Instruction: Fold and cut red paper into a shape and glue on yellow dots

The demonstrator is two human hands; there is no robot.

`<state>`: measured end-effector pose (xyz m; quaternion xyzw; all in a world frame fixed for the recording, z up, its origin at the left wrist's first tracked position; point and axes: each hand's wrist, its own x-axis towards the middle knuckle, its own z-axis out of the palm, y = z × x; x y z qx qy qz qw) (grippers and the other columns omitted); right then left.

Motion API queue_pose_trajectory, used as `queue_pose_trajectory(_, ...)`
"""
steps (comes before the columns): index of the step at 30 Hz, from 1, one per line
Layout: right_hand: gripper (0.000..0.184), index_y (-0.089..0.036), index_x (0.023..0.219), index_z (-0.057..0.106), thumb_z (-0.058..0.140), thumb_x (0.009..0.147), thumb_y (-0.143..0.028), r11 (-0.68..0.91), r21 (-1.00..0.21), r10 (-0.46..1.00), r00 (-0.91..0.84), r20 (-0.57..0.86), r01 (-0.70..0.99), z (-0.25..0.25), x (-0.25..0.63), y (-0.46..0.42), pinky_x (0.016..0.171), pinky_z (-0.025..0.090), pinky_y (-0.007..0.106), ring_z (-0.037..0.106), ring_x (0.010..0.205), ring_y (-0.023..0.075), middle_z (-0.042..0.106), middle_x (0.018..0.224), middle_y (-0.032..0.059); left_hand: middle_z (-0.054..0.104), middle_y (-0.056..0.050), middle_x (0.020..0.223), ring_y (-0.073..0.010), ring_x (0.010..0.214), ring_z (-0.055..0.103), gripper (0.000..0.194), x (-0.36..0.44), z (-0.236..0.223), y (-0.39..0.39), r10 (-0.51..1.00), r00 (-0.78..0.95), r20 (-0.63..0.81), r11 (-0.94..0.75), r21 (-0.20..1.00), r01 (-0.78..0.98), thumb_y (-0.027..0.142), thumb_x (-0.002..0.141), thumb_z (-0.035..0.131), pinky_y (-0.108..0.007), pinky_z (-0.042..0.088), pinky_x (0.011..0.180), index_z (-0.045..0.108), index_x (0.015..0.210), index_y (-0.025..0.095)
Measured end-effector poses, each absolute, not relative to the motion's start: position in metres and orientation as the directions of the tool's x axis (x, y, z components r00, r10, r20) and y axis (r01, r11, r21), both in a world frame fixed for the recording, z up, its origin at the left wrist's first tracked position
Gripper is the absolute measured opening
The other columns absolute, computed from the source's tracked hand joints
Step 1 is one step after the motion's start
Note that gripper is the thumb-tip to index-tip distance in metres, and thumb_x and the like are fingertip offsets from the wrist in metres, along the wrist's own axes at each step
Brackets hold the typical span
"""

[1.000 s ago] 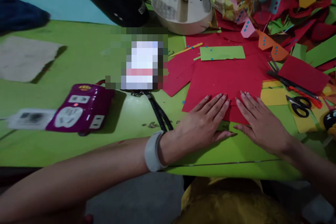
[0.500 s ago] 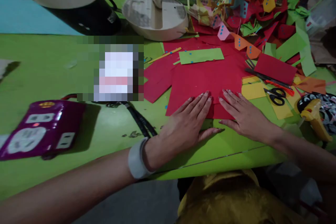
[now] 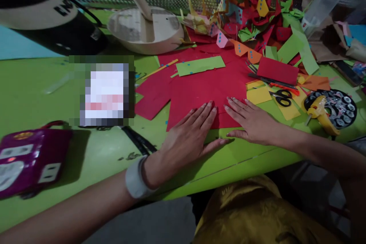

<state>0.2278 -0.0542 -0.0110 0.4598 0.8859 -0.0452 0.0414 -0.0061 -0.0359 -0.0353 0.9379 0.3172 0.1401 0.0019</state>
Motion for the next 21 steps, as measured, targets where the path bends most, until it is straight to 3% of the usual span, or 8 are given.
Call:
queue_pose_trajectory(10, 0.083, -0.005, 0.151, 0.034, 0.025, 0.097, -0.066, 0.489, 0.02, 0.87, -0.486, -0.082, 0.872, -0.006, 0.264, -0.081, 0.122, 0.025, 0.053, 0.03, 0.149, 0.0286, 0.032, 0.159, 0.0192, 0.042, -0.025, 0.152, -0.0376, 0.138, 0.046, 0.09, -0.003, -0.038, -0.034, 0.619, 0.739, 0.266, -0.784, 0.144, 0.604, 0.074, 0.092, 0.029, -0.053, 0.041, 0.111, 0.041, 0.148, 0.004)
queue_pose_trajectory(16, 0.066, -0.012, 0.14, 0.054, 0.038, 0.097, -0.059, 0.416, 0.007, 0.904, -0.413, -0.109, 0.909, 0.035, 0.28, -0.071, 0.114, 0.039, 0.05, 0.045, 0.14, 0.0313, 0.052, 0.148, 0.0172, 0.042, -0.026, 0.152, -0.038, 0.14, 0.043, 0.092, -0.001, -0.04, -0.034, 0.624, 0.727, 0.285, -0.781, 0.208, 0.589, 0.075, 0.091, 0.032, -0.054, 0.038, 0.114, 0.042, 0.148, 0.003)
queue_pose_trajectory(19, 0.044, -0.014, 0.117, 0.068, 0.042, 0.099, -0.045, 0.318, -0.037, 0.948, -0.319, -0.018, 0.947, 0.059, 0.255, -0.051, 0.101, 0.048, 0.044, 0.063, 0.118, 0.0303, 0.069, 0.123, 0.0152, 0.041, -0.026, 0.152, -0.038, 0.14, 0.044, 0.094, -0.001, -0.036, -0.033, 0.621, 0.734, 0.276, -0.784, 0.219, 0.581, 0.076, 0.09, 0.033, -0.054, 0.04, 0.113, 0.043, 0.147, 0.002)
queue_pose_trajectory(21, 0.032, -0.016, 0.099, 0.069, 0.047, 0.097, -0.039, 0.285, -0.156, 0.949, -0.301, -0.091, 0.946, 0.065, 0.231, -0.034, 0.082, 0.052, 0.036, 0.07, 0.092, 0.0246, 0.075, 0.097, 0.0101, 0.042, -0.027, 0.151, -0.038, 0.139, 0.044, 0.096, -0.001, -0.033, -0.033, 0.613, 0.747, 0.256, -0.79, 0.205, 0.578, 0.077, 0.09, 0.031, -0.053, 0.041, 0.112, 0.044, 0.146, 0.0)
